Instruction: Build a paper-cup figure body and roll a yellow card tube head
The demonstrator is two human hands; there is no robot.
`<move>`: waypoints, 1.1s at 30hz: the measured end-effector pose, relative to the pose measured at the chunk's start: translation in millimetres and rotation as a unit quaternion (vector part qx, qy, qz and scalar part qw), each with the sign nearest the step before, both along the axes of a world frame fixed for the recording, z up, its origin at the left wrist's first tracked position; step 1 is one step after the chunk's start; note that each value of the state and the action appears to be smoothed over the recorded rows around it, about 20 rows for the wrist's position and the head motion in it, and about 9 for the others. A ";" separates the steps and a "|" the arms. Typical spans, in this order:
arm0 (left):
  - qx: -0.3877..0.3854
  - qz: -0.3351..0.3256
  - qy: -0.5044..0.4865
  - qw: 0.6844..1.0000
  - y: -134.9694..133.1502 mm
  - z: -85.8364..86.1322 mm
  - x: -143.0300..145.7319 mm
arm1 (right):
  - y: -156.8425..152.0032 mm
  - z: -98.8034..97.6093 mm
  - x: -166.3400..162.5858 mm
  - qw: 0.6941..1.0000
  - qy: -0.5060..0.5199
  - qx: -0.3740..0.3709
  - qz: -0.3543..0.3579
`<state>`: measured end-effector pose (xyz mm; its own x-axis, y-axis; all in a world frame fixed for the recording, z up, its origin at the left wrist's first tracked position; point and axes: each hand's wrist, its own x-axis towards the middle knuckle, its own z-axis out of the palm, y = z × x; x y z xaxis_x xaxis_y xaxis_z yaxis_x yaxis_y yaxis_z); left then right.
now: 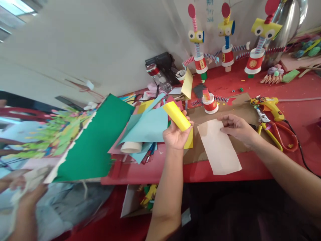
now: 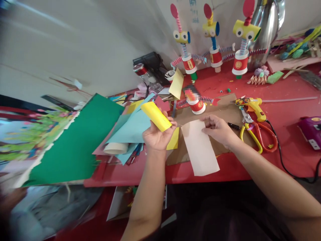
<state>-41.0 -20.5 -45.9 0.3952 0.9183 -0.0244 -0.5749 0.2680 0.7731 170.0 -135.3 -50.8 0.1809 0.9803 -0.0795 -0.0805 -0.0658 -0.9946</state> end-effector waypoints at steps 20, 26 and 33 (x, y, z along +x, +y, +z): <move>-0.154 -0.165 0.066 0.972 -6.3 7.3 6.3 | -3.2 1.6 -3.9 0.927 -0.340 0.089 -0.128; -0.133 -0.252 0.131 0.950 -11.8 5.9 12.6 | -0.1 3.8 -5.8 0.994 -0.091 0.045 -0.050; -0.119 -0.246 0.181 0.945 -14.7 9.6 16.2 | -0.1 9.4 -6.3 0.999 -0.007 0.042 -0.016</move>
